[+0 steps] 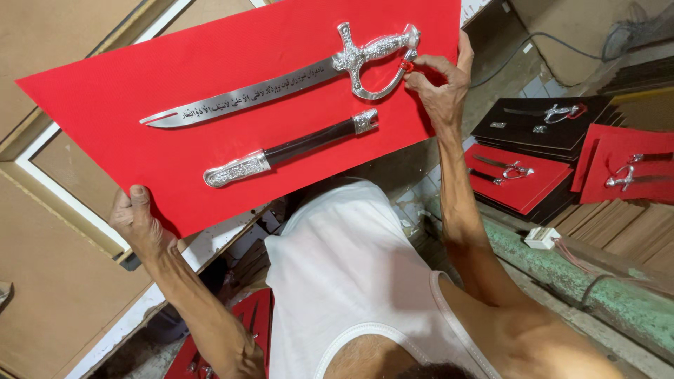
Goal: The person handles a framed shadow-box display containing a decorative sword and scabbard on a red backing board, staples the frame assembly with a pneumatic nail gun, wipes the glass with a cloth, and presses and aligns the backing board into the frame.
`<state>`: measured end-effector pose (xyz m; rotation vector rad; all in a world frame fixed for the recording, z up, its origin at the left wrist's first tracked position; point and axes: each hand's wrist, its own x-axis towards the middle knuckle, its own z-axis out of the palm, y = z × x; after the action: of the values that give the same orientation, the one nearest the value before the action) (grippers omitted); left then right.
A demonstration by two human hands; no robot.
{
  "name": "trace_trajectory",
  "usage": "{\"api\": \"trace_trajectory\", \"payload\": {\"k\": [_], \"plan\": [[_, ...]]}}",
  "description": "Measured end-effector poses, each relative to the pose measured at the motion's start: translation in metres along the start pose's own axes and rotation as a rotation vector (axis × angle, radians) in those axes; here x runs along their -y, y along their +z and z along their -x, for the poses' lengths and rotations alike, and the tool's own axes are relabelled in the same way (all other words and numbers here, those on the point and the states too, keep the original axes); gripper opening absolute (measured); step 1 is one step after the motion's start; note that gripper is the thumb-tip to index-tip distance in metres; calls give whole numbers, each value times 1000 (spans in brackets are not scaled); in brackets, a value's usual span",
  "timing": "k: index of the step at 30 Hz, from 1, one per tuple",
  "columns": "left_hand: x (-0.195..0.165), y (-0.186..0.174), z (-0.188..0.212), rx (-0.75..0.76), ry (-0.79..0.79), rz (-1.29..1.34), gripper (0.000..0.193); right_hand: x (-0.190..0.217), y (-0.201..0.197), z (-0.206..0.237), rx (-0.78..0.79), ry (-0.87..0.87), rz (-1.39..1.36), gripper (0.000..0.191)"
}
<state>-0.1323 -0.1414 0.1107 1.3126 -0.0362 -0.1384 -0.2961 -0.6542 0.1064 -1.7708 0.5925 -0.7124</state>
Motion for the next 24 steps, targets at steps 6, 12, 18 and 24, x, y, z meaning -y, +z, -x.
{"api": "trace_trajectory", "payload": {"k": [6, 12, 18, 24], "plan": [[1, 13, 4, -26, -19, -15, 38, -10, -13, -1, 48, -41, -14, 15], [8, 28, 15, -13, 6, -10, 36, -23, -28, -4, 23, 3, -77, 9], [7, 30, 18, -49, -19, -7, 37, -18, -25, -11, 25, 56, -31, 14], [4, 30, 16, -32, -35, -1, 39, -9, -21, -6, -59, -216, 280, 19]]}}
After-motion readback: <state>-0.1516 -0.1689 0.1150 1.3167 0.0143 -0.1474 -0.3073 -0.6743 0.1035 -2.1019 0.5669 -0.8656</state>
